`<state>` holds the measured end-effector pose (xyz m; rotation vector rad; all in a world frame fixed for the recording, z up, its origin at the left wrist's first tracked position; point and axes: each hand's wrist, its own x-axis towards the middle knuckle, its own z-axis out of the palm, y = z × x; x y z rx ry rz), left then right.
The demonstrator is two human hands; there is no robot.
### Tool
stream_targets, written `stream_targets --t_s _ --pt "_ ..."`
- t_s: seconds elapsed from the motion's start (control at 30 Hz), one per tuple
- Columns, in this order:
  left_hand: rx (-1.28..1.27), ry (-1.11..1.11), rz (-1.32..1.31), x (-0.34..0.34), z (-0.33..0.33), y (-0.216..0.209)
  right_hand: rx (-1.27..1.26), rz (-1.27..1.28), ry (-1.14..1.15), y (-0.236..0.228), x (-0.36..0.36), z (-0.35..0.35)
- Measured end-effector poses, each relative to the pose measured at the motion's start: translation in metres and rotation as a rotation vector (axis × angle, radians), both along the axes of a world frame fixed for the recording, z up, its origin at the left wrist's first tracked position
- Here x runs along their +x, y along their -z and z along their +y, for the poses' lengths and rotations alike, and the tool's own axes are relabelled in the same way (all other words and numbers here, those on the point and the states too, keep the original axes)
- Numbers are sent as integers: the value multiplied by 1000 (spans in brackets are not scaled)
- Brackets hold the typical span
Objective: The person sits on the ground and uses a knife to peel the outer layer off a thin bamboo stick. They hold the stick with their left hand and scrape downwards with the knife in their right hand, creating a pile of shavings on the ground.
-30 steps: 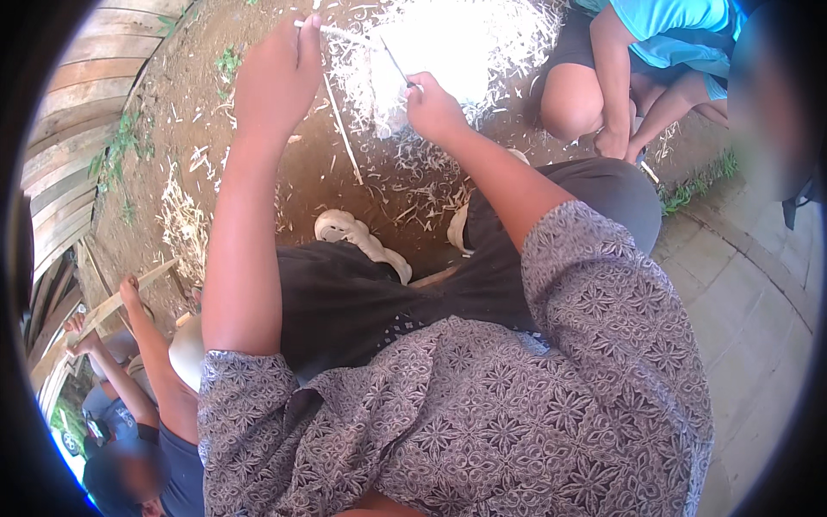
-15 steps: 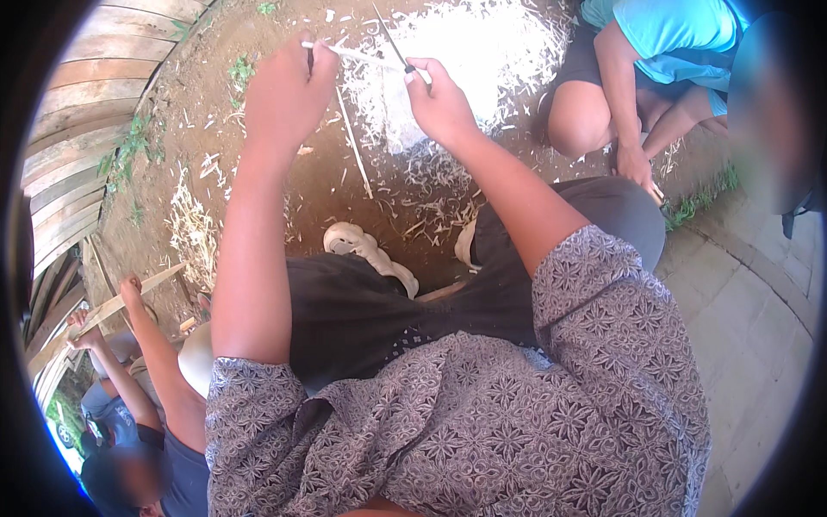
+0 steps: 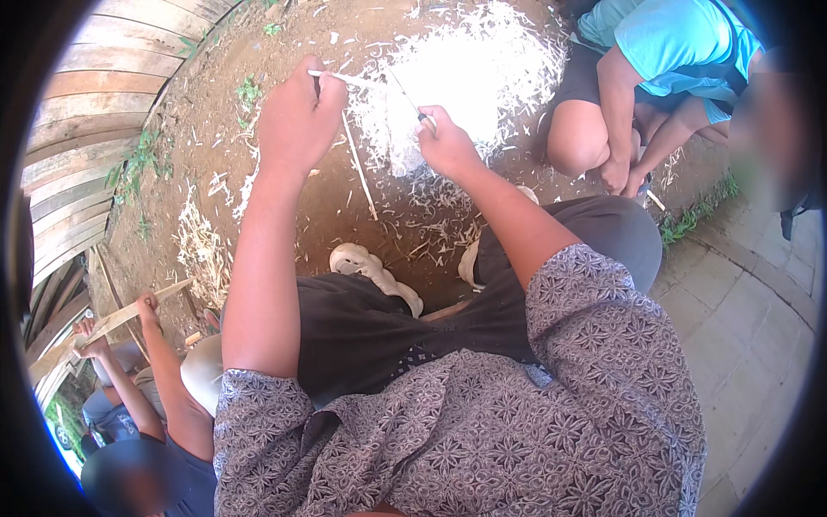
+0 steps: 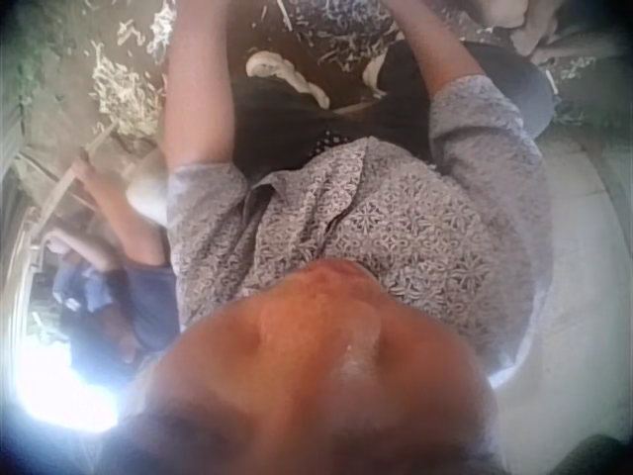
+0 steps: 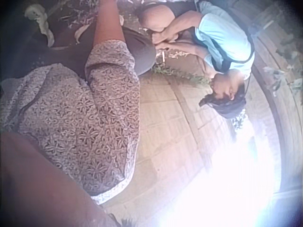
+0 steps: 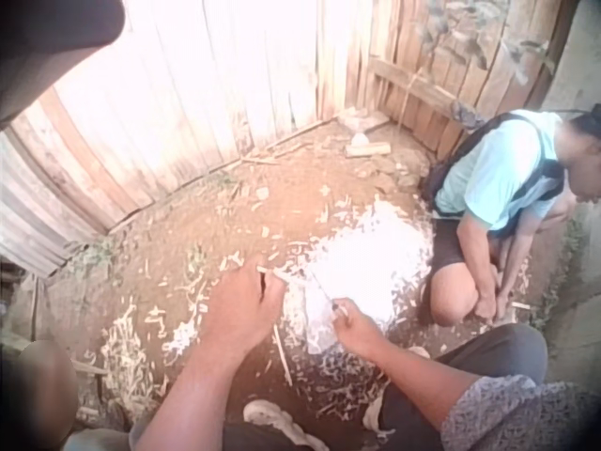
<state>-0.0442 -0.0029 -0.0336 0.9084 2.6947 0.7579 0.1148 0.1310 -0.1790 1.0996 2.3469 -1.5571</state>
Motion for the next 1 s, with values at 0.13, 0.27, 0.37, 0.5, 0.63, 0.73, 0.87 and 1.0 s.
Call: stream_targets --t_s 0.13,0.27,0.37,0.5,0.63,0.73,0.87,1.0 --pt "15 -3 -11 -1 -1 -1 9 39 22 -4 -4 -2" --pt "-4 -3 -22 -2 -3 -3 -58 294 109 -37 -15 -18" --pt "-24 1 -27 -1 -2 -4 -19 293 119 -31 -13 -16" --pt "-15 -1 -17 -2 -2 -1 -29 150 137 -11 -2 -11" --pt "-7 -8 -7 -2 -1 -2 -78 111 99 -6 -3 -10" --pt "10 -30 21 -1 -1 -2 -82 109 63 -10 -4 -12" --pt "5 -14 38 -1 0 1 41 131 36 -4 -2 -9" --pt "35 7 89 -2 -2 2 -11 143 1 -27 -10 -13"
